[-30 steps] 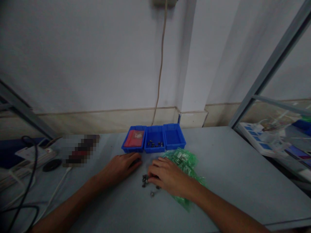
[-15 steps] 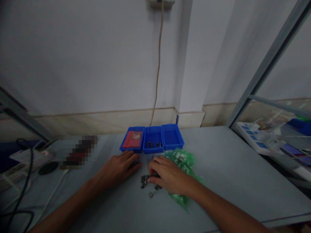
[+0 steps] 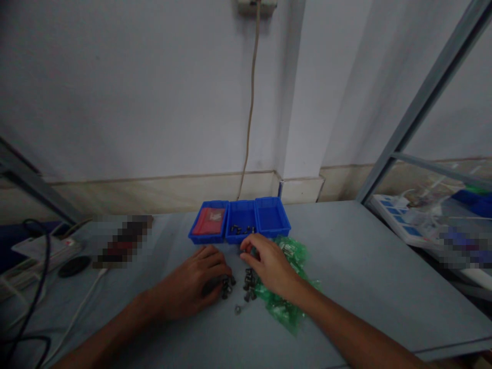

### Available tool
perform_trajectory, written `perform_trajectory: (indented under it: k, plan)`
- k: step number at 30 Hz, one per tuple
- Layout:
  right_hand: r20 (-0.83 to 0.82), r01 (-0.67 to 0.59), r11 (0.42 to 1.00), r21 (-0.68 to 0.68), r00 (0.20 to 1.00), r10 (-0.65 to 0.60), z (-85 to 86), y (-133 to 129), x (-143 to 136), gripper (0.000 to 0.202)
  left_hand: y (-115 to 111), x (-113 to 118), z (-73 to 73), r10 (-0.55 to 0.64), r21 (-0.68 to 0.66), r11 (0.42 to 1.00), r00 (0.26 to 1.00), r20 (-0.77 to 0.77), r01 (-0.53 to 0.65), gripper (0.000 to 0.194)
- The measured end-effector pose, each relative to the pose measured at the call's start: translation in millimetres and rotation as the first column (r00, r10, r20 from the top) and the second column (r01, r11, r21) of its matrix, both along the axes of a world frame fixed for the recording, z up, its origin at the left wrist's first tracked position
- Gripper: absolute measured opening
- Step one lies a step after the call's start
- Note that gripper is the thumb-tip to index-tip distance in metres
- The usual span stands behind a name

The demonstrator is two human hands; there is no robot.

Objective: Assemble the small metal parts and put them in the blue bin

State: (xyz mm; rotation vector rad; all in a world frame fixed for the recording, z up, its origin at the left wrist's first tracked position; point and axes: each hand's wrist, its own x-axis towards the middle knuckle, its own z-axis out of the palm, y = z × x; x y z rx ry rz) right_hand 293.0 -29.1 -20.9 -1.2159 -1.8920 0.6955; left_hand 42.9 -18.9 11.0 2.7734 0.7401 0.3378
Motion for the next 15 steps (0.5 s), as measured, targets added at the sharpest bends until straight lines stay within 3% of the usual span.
perform_trajectory:
  k: [9,13,15]
  plan:
    - [-0.073,0.073,0.997,-0.023,0.995,-0.075,2.3,0.3,0.0,0.007,6.3,-1.9,-10.3,0.014,0.005,1.000,0.999,0.032,-0.014,0.011]
    - [-0.120,0.093,0.996,-0.015,0.988,-0.094,4.6,0.2,-0.1,0.012,13.8,-4.1,-16.8,0.052,0.079,0.995,0.997,0.051,-0.056,0.001]
    - [-0.125,0.092,0.996,-0.017,0.988,-0.093,4.3,0.1,-0.1,0.013,17.8,-5.7,-18.6,0.055,0.118,0.991,0.998,0.043,-0.060,0.007]
